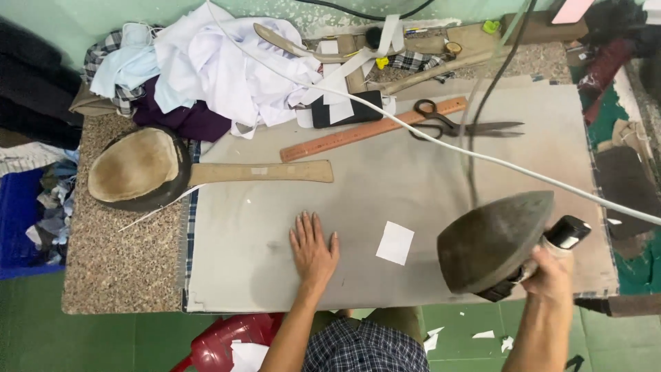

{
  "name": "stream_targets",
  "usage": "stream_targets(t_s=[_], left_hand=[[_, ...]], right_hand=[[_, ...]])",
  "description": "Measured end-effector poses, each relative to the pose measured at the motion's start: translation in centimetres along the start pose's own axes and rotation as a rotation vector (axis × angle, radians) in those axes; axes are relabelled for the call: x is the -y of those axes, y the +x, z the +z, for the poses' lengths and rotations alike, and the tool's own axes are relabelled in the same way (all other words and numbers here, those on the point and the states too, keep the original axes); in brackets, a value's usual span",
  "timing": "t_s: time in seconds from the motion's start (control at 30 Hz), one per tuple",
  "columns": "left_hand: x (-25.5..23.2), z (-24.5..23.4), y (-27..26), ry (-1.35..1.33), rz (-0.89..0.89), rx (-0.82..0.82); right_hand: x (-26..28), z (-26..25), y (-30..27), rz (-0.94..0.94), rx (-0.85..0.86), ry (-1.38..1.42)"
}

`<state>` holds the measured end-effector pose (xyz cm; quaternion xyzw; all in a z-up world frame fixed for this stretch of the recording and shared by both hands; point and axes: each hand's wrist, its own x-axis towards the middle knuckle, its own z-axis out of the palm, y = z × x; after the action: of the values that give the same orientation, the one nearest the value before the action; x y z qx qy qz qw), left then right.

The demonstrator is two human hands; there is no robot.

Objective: The person irons a small white fabric piece on a workbench using an electric iron. They then use large shears to trim the edges of the fabric piece, cutting it into smaller rectangular strips.

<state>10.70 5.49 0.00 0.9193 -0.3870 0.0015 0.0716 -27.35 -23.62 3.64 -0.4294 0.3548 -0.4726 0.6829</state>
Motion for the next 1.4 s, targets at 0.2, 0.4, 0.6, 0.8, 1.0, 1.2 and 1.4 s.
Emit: stream_targets(t_s=[0.2,0.4,0.6,0.8,1.0,1.2,1.4], left_hand=[[-0.1,-0.7,0.0,-0.02,0.023,-0.003],[-0.1,-1.2,0.0,-0.038,0.035,-0.018],[0.0,-0.5,0.2,-0.042,0.005,0.038],[-0.3,-0.5,0.3,-0.055,-0.011,0.012],[-0.4,-0.9,0.3,-0.032,-0.001,0.009],[-0.2,-0.4,0.2,-0.002,-0.002,-0.006],[-0.8,-0.7,0.6,0.003,0.004,-0.027]], right_hand=[[10.2,13.5,-5.5,0.446,-0.047,-0.957],[7.0,12.3,-8.7,0.435,-0.346,-1.229],[7.3,11.2,-7.7,0.568,-0.295,-1.247],[9.9,14.3,-6.6,0.755,-0.004,-1.486],[5.8,11.1,-8.7,0.89,0.186,-1.674],[1.5,-0.5,-15.1,0.788,0.253,-1.808],[4.4,-8.1,-10.5,1.502,0.467,-1.702]])
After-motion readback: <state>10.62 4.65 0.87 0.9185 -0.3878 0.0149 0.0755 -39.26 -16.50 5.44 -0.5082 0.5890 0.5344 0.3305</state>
